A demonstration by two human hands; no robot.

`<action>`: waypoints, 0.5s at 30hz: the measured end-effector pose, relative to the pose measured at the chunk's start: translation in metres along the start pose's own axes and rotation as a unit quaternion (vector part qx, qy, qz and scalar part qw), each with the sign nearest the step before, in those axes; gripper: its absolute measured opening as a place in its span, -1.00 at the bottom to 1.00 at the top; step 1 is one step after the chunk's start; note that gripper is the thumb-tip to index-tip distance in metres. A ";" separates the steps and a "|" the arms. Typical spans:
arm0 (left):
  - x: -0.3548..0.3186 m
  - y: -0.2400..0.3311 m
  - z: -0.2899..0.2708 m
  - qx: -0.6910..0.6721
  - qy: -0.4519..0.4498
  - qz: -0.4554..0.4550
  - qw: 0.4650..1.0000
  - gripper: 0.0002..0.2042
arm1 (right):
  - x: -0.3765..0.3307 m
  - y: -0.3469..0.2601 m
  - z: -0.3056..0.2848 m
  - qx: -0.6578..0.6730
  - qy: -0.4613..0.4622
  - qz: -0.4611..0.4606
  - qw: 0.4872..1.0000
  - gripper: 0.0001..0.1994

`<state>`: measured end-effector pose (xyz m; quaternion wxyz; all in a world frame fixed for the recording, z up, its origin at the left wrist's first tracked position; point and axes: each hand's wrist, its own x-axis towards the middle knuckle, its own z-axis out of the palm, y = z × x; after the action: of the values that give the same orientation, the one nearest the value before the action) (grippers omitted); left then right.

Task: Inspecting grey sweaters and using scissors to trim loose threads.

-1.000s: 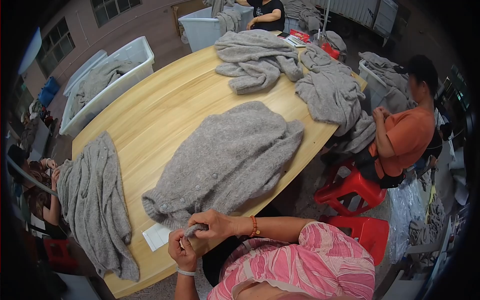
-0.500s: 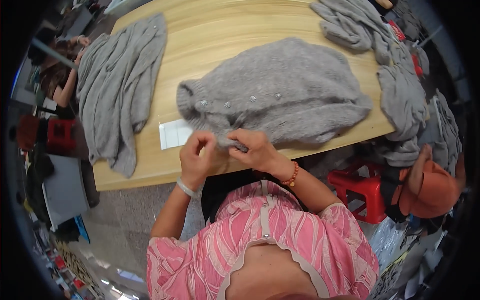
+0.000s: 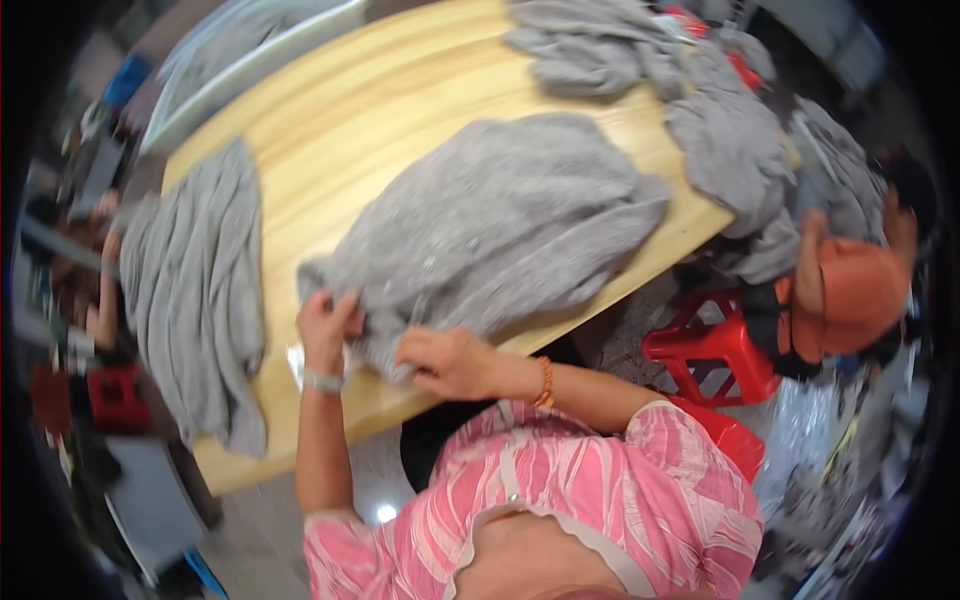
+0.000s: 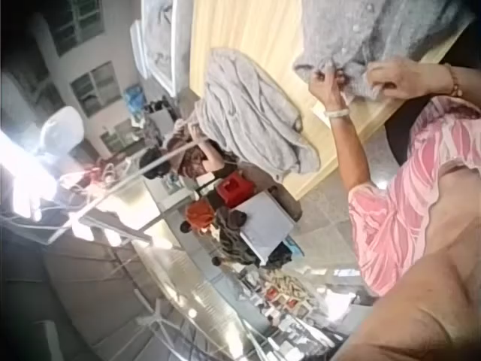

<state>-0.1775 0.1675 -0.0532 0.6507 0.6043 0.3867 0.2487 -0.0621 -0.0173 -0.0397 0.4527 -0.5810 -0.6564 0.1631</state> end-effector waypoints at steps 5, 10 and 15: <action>-0.051 0.004 0.004 0.052 0.016 0.101 0.993 -0.95 | 0.008 0.004 0.004 0.028 0.047 -0.046 0.997 -0.78; -0.070 0.001 0.028 -0.184 -0.055 0.024 0.981 -0.96 | 0.008 0.006 0.002 -0.044 0.093 -0.012 0.995 -0.75; -0.071 0.002 0.024 -0.178 -0.048 0.036 0.982 -0.95 | 0.012 0.010 0.013 -0.065 0.165 -0.049 0.983 -0.73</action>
<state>-0.1988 0.0974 -0.0380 0.7560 0.5040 0.2824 0.3077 -0.0651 0.0008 -0.0490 0.5232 -0.5954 -0.6097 -0.0006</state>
